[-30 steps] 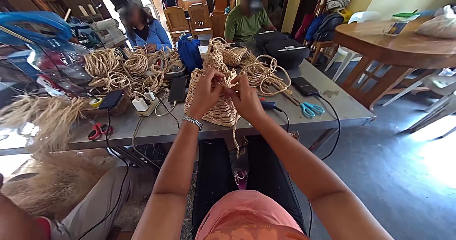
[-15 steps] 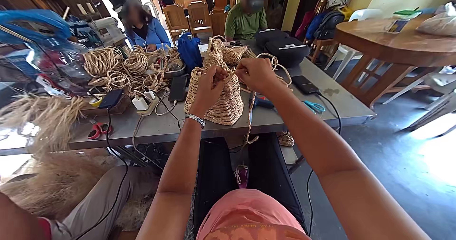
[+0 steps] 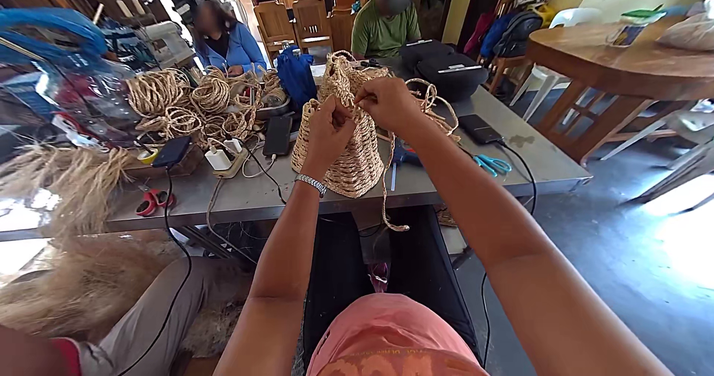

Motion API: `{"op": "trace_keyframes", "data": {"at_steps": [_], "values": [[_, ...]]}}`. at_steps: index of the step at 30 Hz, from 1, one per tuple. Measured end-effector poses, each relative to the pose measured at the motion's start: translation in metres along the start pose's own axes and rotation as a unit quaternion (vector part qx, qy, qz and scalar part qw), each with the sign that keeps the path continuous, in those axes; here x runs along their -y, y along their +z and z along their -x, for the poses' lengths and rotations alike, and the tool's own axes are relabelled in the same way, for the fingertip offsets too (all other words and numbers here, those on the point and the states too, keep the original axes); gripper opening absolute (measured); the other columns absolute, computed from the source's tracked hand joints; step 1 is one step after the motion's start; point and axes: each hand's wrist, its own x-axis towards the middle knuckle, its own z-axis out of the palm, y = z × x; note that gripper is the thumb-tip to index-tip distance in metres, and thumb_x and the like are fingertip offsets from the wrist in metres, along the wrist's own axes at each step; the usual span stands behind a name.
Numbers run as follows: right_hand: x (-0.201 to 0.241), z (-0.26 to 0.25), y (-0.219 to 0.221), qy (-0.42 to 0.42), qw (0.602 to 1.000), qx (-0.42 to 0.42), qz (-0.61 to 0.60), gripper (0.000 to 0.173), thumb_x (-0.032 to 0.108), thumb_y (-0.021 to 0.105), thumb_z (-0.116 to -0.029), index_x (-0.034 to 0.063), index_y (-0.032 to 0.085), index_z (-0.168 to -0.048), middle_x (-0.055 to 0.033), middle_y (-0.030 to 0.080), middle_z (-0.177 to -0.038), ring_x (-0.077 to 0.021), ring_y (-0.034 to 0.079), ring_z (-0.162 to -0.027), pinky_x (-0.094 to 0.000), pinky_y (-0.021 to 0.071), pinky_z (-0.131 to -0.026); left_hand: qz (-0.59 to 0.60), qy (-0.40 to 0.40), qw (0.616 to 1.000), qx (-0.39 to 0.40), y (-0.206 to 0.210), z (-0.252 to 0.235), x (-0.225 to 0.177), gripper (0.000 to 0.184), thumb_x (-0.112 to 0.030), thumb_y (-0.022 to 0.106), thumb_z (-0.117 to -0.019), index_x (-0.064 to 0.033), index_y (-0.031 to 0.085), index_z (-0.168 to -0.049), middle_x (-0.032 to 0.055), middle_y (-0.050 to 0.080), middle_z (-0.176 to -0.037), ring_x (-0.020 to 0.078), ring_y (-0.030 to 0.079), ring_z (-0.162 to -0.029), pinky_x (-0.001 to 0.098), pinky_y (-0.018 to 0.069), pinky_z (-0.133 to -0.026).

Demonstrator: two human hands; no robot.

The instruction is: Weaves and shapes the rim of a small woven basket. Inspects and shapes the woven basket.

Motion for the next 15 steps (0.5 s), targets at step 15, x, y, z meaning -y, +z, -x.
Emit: {"op": "trace_keyframes", "data": {"at_steps": [15], "values": [[-0.005, 0.034, 0.023, 0.009, 0.995, -0.096, -0.023, 0.017, 0.005, 0.059, -0.0982, 0.0001, 0.074, -0.106, -0.0162, 0.074, -0.106, -0.0297, 0.071, -0.102, -0.0483, 0.0545, -0.095, -0.078, 0.001, 0.996, 0.041, -0.005, 0.001, 0.002, 0.026, -0.016, 0.056, -0.0935, -0.0081, 0.071, -0.113, 0.0056, 0.071, -0.109, 0.0210, 0.061, -0.110, 0.0490, 0.0409, -0.103]]}}
